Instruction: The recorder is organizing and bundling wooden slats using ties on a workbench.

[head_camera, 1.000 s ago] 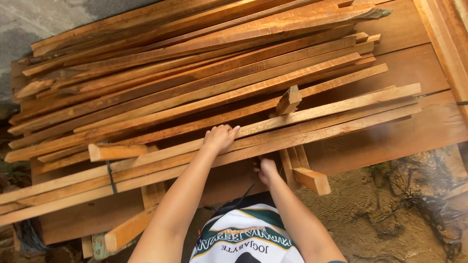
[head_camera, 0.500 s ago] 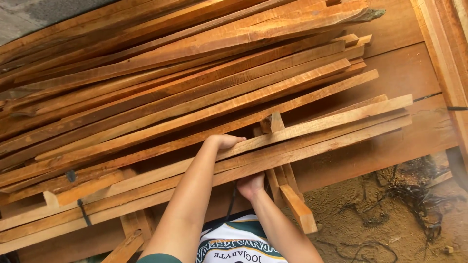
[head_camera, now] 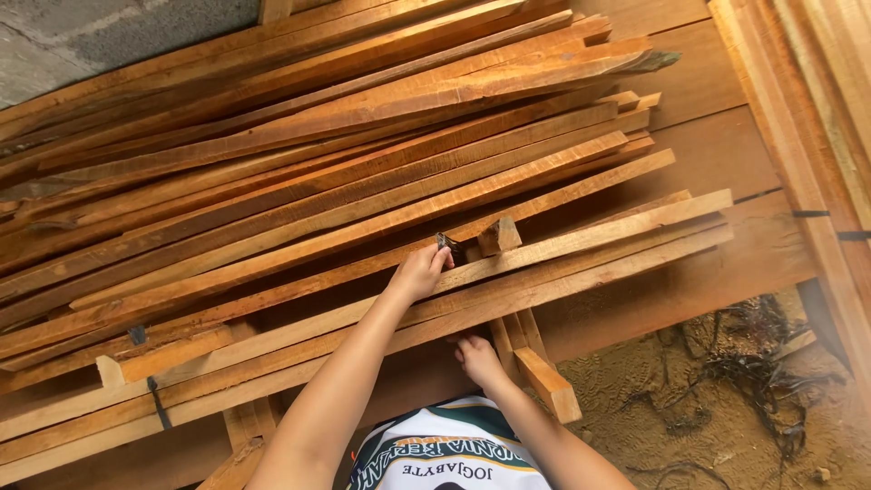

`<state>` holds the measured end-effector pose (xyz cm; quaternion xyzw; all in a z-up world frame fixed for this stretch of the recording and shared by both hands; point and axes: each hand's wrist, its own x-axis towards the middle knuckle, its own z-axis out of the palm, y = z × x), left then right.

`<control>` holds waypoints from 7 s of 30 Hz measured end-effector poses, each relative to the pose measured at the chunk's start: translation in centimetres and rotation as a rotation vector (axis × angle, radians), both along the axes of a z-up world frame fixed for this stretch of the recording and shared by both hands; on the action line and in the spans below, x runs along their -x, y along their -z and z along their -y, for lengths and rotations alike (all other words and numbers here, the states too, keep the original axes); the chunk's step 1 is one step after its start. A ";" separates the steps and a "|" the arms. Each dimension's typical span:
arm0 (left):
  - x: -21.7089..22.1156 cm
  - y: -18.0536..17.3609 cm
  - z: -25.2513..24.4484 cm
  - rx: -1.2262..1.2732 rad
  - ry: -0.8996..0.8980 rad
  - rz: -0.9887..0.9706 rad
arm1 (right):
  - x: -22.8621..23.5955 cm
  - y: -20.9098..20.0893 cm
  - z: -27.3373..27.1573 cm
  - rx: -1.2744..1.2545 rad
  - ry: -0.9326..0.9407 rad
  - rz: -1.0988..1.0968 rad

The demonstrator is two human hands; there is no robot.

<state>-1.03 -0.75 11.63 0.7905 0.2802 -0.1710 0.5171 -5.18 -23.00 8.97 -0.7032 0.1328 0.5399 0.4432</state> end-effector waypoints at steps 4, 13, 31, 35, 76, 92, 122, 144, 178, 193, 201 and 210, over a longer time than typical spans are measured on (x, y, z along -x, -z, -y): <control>2.0 -1.1 0.7 -0.022 -0.030 0.078 | -0.3 -5.8 1.2 0.053 -0.431 0.303; 3.9 0.3 1.4 0.141 -0.239 0.201 | -5.1 -14.4 -5.2 -0.014 -0.448 0.641; 1.6 5.3 -1.6 0.374 -0.397 0.267 | -2.9 -6.5 -8.1 -0.127 0.029 0.673; 1.1 4.8 -0.9 0.334 -0.415 0.276 | -2.7 -6.0 -7.8 -0.094 -0.149 0.936; 3.8 1.7 0.2 -0.272 -0.215 0.083 | -5.0 -2.7 -9.2 0.139 -0.275 1.071; 2.3 -1.2 1.4 -0.176 -0.173 0.330 | -5.4 -0.7 -9.0 -0.161 -0.161 0.922; 0.3 2.6 0.4 0.179 -0.532 -0.112 | -7.1 -3.4 -10.4 -0.214 0.344 0.386; 3.4 2.0 -0.5 0.274 -0.283 0.084 | -8.3 -0.2 -9.9 -0.214 0.328 0.364; 3.2 4.1 -1.9 0.614 -0.597 -0.014 | -9.9 -4.4 -9.0 0.061 -0.537 0.634; 2.9 4.7 -1.7 0.531 -0.593 0.007 | -8.6 -2.0 -8.1 0.094 -0.418 0.833; 2.8 7.9 -2.2 0.597 -0.601 -0.008 | -7.4 -2.8 -8.9 0.064 -0.377 1.165; 1.2 9.6 -1.4 0.523 -0.658 -0.001 | -7.1 1.4 -10.0 -0.171 -0.060 1.060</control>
